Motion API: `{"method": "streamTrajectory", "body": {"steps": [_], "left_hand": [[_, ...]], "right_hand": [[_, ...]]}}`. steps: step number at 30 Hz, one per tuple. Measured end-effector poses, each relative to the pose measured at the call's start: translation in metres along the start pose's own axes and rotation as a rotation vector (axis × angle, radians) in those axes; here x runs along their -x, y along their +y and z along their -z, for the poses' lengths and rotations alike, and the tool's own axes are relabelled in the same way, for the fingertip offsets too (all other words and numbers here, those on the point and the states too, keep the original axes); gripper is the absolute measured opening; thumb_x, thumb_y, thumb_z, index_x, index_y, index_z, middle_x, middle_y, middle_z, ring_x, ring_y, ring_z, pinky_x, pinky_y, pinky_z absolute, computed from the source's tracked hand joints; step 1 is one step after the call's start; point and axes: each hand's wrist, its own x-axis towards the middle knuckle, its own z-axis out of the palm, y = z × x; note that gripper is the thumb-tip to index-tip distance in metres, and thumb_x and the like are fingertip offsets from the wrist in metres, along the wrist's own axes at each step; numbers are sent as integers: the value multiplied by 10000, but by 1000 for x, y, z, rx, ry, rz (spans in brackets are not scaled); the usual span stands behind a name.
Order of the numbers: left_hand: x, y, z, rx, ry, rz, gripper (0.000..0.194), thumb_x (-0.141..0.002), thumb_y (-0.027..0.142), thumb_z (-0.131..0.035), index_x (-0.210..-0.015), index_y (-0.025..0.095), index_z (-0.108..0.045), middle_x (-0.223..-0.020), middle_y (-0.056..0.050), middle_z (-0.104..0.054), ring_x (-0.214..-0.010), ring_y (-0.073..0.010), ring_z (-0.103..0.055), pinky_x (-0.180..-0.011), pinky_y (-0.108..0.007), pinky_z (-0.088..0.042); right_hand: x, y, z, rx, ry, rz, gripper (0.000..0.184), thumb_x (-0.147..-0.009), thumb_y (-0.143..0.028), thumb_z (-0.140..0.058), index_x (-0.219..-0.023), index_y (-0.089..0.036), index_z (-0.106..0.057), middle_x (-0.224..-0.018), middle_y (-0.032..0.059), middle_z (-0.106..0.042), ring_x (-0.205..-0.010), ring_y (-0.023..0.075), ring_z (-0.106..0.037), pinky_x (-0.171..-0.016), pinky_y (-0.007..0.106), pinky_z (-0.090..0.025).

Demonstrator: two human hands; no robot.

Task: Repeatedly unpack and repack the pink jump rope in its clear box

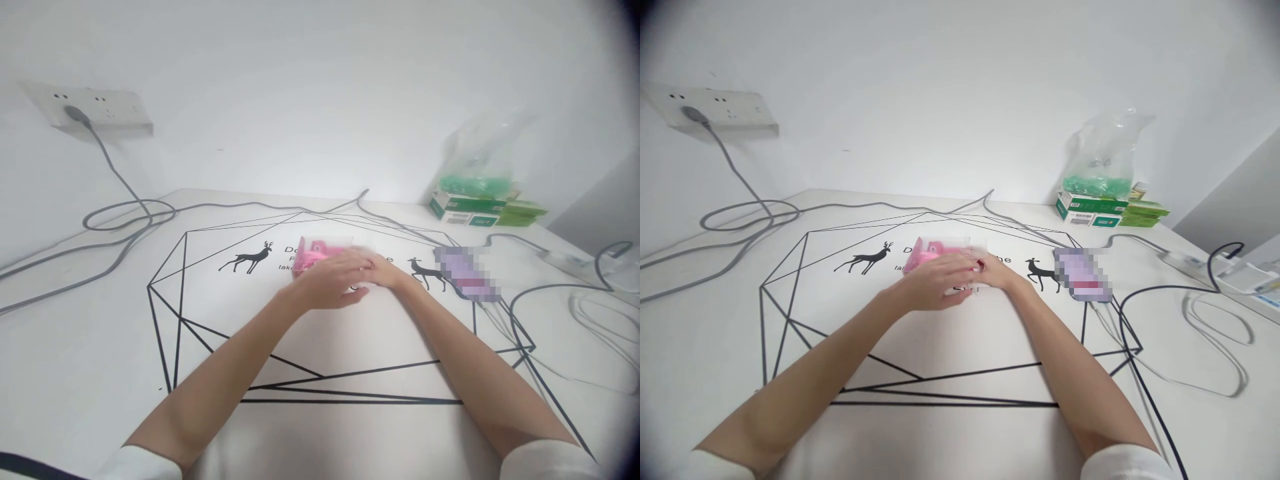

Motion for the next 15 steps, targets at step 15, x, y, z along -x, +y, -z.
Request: {"method": "streamTrajectory", "body": {"steps": [15], "left_hand": [[-13, 69, -35, -388, -290, 224, 358, -956, 320, -515, -1084, 35, -690, -998, -211, -714, -968, -317, -668, -925, -452, -466]], "right_hand": [[3, 9, -1, -72, 90, -171, 644, -759, -332, -764, -1375, -274, -587, -1459, 84, -544, -1301, 298, -522, -1036, 453, -456]]}}
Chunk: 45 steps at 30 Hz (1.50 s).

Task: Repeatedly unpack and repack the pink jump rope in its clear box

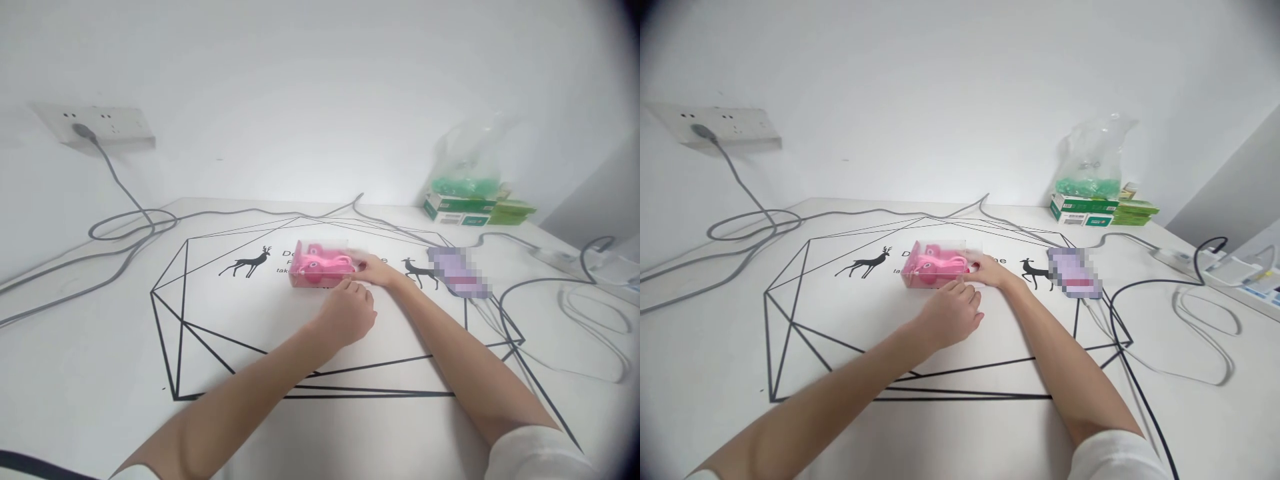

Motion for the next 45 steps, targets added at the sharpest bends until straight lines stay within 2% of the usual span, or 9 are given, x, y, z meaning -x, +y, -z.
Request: {"method": "streamTrajectory", "body": {"steps": [4, 11, 18, 21, 26, 32, 36, 40, 45], "left_hand": [[-8, 25, -9, -79, 11, 164, 448, -941, 294, -525, -1191, -57, -647, -1158, -314, -658, -1106, -385, -619, -951, -499, -400], [-10, 27, -24, -66, 50, 132, 409, -958, 309, -480, -1047, -10, -719, -961, -242, -726, -929, -348, -665, -899, -493, -416], [0, 25, -49, 60, 111, 180, 582, -985, 420, -403, -1230, -60, -622, -1285, -294, -616, -1238, -371, -584, -1087, -470, -374], [-1, 24, -54, 166, 105, 173, 575, -991, 421, -384, -1293, -27, -582, -1361, -273, -570, -1310, -359, -528, -1133, -481, -351], [-1, 22, -57, 284, 92, 196, 563, -991, 422, -382, -1337, 7, -542, -1418, -257, -526, -1372, -338, -466, -1154, -479, -347], [0, 21, -58, 285, 82, 197, 549, -994, 429, -388, -1340, 31, -539, -1434, -239, -518, -1388, -325, -449, -1150, -473, -357], [0, 21, -59, 277, 81, 189, 535, -995, 425, -388, -1338, 45, -543, -1424, -231, -531, -1376, -329, -464, -1145, -481, -361], [0, 21, -60, 273, 95, 192, 535, -985, 423, -405, -1338, 46, -542, -1434, -240, -516, -1374, -332, -466, -1141, -485, -363], [0, 21, -60, 293, 89, 194, 562, -979, 430, -406, -1329, 14, -548, -1424, -246, -525, -1373, -336, -462, -1147, -474, -351]], "right_hand": [[0, 2, 0, -17, 2, 3, 664, -747, -380, -792, -1372, -282, -592, -1480, 77, -525, -1334, 295, -503, -1077, 442, -431], [-1, 6, 1, -26, -16, 1, 619, -768, -372, -774, -1359, -302, -603, -1470, 46, -539, -1309, 277, -527, -1063, 410, -444], [-2, -3, 0, 45, -28, 19, 658, -789, -409, -752, -1403, -275, -557, -1368, 73, -609, -1228, 299, -565, -1022, 460, -468], [-4, -3, -2, 100, -8, 11, 714, -772, -434, -771, -1426, -280, -530, -1386, 89, -576, -1232, 314, -557, -1002, 474, -484], [-7, 2, -3, 139, 25, -24, 757, -749, -434, -793, -1438, -290, -515, -1475, 93, -491, -1250, 306, -552, -1029, 467, -474], [-7, 0, -2, 139, 47, -5, 645, -763, -408, -775, -1366, -262, -598, -1369, 86, -607, -1170, 294, -607, -974, 439, -503], [-6, -4, 6, 162, 40, 84, 499, -775, -387, -760, -1258, -288, -685, -1342, 45, -629, -1174, 289, -601, -897, 379, -530], [-4, -7, 10, 89, 49, 77, 399, -796, -349, -729, -1189, -281, -726, -1284, 39, -659, -1176, 289, -601, -893, 372, -529], [-4, -6, -2, 38, 47, 26, 551, -782, -375, -747, -1306, -248, -631, -1273, 72, -655, -1161, 286, -605, -982, 431, -496]]}}
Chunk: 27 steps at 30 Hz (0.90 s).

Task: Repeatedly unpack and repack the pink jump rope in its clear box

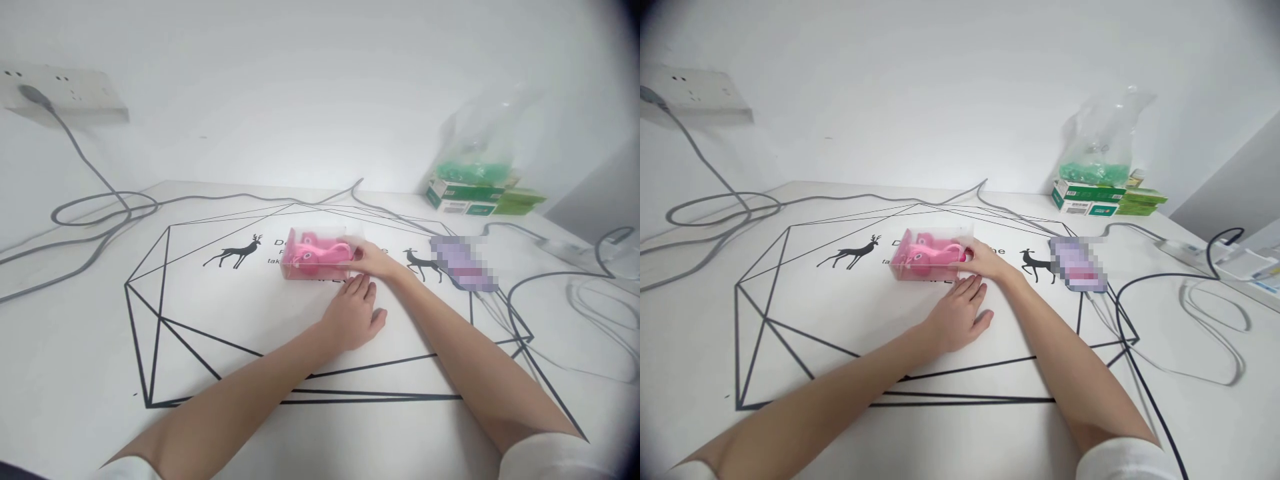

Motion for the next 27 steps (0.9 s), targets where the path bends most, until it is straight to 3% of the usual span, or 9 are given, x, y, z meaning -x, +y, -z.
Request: {"method": "streamTrajectory", "body": {"steps": [4, 6, 8, 13, 21, 27], "left_hand": [[-1, 1, 1, 14, -10, 3, 566, -980, 428, -403, -1330, 7, -546, -1412, -250, -536, -1374, -336, -459, -1155, -476, -335], [-1, 1, 2, 15, -13, 2, 563, -979, 426, -404, -1330, 8, -542, -1414, -254, -532, -1372, -336, -461, -1153, -477, -336], [-1, 1, 2, 16, -14, -2, 555, -979, 423, -403, -1330, 16, -542, -1419, -250, -529, -1372, -335, -461, -1152, -477, -336], [-2, 2, 3, 23, -26, 4, 568, -981, 419, -404, -1332, -8, -534, -1433, -264, -507, -1384, -349, -442, -1156, -484, -331], [-2, 3, 5, 5, -61, 10, 571, -988, 409, -400, -1349, -16, -524, -1442, -253, -503, -1389, -348, -434, -1175, -476, -308], [-2, 2, 4, 3, -54, 14, 567, -989, 420, -391, -1353, 5, -520, -1439, -249, -508, -1393, -338, -433, -1159, -475, -331]], "right_hand": [[-2, 2, -9, -39, 15, -107, 695, -811, -399, -718, -1444, -218, -494, -1450, 122, -532, -1280, 297, -536, -1075, 471, -430], [-4, 2, -10, -28, 17, -138, 694, -820, -406, -708, -1453, -229, -489, -1514, 116, -468, -1355, 306, -469, -1118, 485, -383], [-5, 2, -10, -20, 14, -107, 621, -831, -406, -698, -1412, -255, -543, -1498, 88, -495, -1362, 299, -464, -1126, 479, -375], [-7, 1, -6, 10, -37, 98, 449, -837, -410, -706, -1266, -282, -674, -1314, 34, -642, -1183, 256, -600, -998, 370, -480], [-7, 6, 1, 287, 28, 154, 271, -815, -458, -724, -918, -216, -790, -1226, 71, -656, -956, 220, -637, -798, 303, -497], [-4, 2, 6, 261, 18, 174, 286, -815, -461, -719, -970, -231, -791, -1063, 36, -704, -834, 185, -632, -712, 263, -474]]}}
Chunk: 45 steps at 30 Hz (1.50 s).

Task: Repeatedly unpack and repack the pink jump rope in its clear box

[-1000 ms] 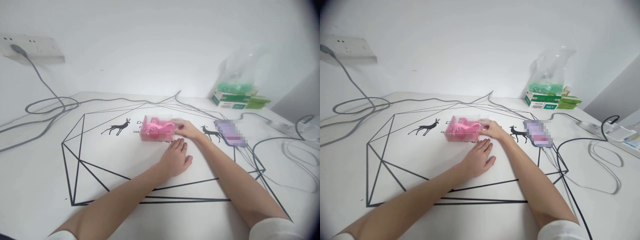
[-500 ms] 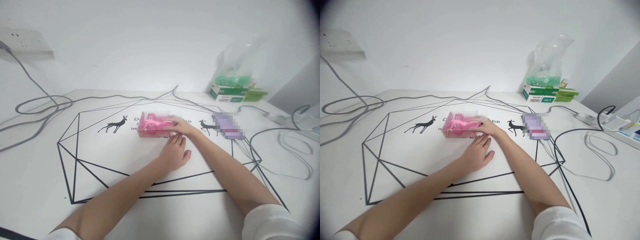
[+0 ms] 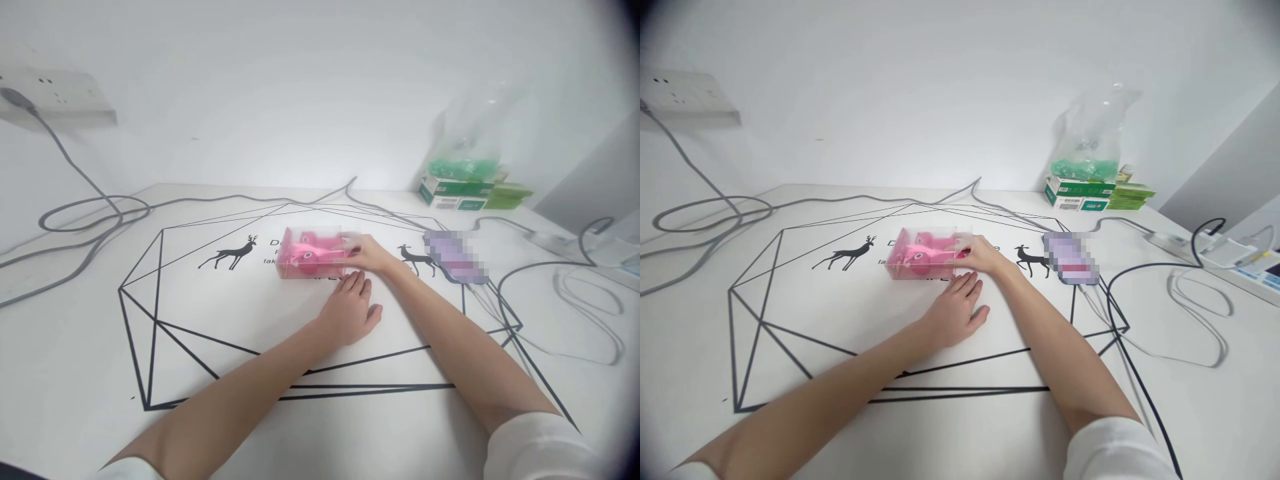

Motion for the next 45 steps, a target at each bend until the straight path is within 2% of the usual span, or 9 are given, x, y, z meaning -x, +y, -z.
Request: {"method": "streamTrajectory", "body": {"steps": [5, 10, 15, 19, 23, 25, 30, 36, 45], "left_hand": [[0, 0, 0, -4, -6, -3, 577, -988, 416, -394, -1359, -10, -514, -1444, -255, -500, -1400, -339, -422, -1159, -471, -332], [0, 0, 1, -11, -3, -6, 569, -988, 409, -397, -1355, -7, -525, -1435, -242, -516, -1384, -344, -443, -1164, -475, -326], [0, 0, 0, -8, -7, -4, 573, -986, 417, -407, -1347, -8, -536, -1441, -243, -509, -1389, -351, -435, -1166, -472, -326], [0, 0, -1, -15, -2, -9, 568, -987, 423, -408, -1336, -4, -541, -1450, -247, -497, -1396, -354, -425, -1176, -481, -307], [0, 0, 0, -3, -15, 0, 579, -986, 428, -401, -1347, -6, -532, -1454, -253, -489, -1403, -351, -417, -1176, -484, -309], [0, 0, 1, 3, -24, 6, 582, -985, 426, -400, -1350, -9, -531, -1458, -256, -482, -1404, -352, -414, -1176, -488, -310], [-1, 1, 2, 8, -29, 4, 571, -984, 414, -405, -1345, -9, -536, -1462, -257, -478, -1406, -353, -411, -1184, -479, -301], [-1, 0, 1, 2, -5, -1, 556, -983, 417, -404, -1342, 13, -536, -1452, -249, -493, -1402, -343, -421, -1163, -479, -334], [0, 0, 1, 7, 12, -6, 553, -985, 416, -398, -1350, 18, -517, -1433, -245, -516, -1389, -338, -437, -1154, -475, -335]], "right_hand": [[3, 6, 7, -85, -15, -65, 345, -769, -432, -753, -1043, -225, -784, -982, 30, -727, -825, 194, -652, -710, 274, -498], [6, 9, 9, -177, 8, -108, 347, -732, -411, -788, -1015, -210, -785, -1082, 58, -723, -905, 221, -676, -765, 304, -536], [5, 3, 3, -210, -1, -96, 382, -747, -377, -786, -1100, -235, -759, -1279, 73, -651, -1051, 244, -644, -853, 336, -533], [3, 0, -2, -198, -65, -55, 484, -785, -397, -763, -1248, -275, -689, -1288, 59, -635, -993, 223, -646, -822, 329, -529], [2, 0, -4, -168, -60, -15, 554, -804, -408, -751, -1332, -295, -628, -1311, 64, -614, -1105, 249, -606, -883, 348, -505], [2, 2, -4, -129, -52, -10, 523, -815, -395, -741, -1318, -297, -638, -1300, 61, -620, -1116, 253, -599, -896, 356, -494], [2, 4, -3, -78, -11, -36, 360, -788, -367, -756, -1122, -231, -745, -1250, 66, -657, -1038, 249, -640, -849, 334, -510], [2, 7, -2, -79, -4, -15, 332, -779, -372, -765, -1090, -258, -758, -1254, 40, -671, -1103, 250, -633, -935, 336, -497], [10, 17, 11, -126, -12, -60, 345, -756, -421, -780, -1065, -268, -772, -1169, 54, -694, -1071, 249, -640, -930, 368, -506]]}}
